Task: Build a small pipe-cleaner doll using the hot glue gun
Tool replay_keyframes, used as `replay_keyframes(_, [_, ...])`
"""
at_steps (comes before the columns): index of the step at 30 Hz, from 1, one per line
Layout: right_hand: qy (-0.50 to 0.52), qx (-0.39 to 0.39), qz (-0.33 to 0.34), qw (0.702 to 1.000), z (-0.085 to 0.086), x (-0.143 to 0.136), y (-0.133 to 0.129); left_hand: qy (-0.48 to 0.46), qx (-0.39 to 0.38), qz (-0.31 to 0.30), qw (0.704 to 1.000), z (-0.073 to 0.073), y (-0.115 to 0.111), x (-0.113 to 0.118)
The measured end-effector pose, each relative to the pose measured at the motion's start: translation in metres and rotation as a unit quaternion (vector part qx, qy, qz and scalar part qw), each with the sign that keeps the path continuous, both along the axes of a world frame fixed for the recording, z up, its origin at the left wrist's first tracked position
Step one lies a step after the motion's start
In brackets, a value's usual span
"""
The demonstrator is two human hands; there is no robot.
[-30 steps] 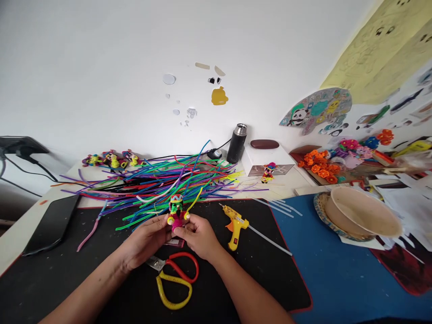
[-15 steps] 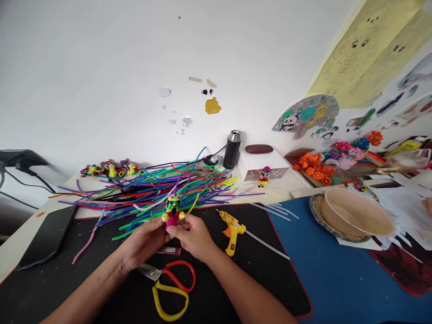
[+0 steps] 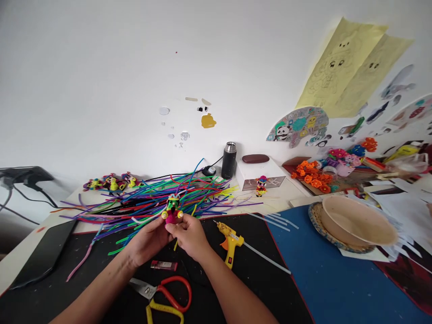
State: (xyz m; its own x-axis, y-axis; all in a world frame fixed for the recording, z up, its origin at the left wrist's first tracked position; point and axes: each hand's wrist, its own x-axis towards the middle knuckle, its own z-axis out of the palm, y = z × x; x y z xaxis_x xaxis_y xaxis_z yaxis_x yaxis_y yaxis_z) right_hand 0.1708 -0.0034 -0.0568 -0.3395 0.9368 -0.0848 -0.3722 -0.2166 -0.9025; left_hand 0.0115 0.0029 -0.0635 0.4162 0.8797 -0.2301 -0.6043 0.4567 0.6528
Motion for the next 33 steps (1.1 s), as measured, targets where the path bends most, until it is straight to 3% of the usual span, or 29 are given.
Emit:
replay_keyframes(16, [-0.038, 0.025, 0.012, 0.999, -0.016, 0.005, -0.004, 0.004, -0.021, 0.007, 1.000, -0.015, -0.004, 0.004])
replay_keyframes(33, [-0.111, 0.087, 0.012, 0.990, -0.017, 0.014, -0.005, -0.059, 0.012, -0.015, 0.998, -0.014, -0.010, 0.009])
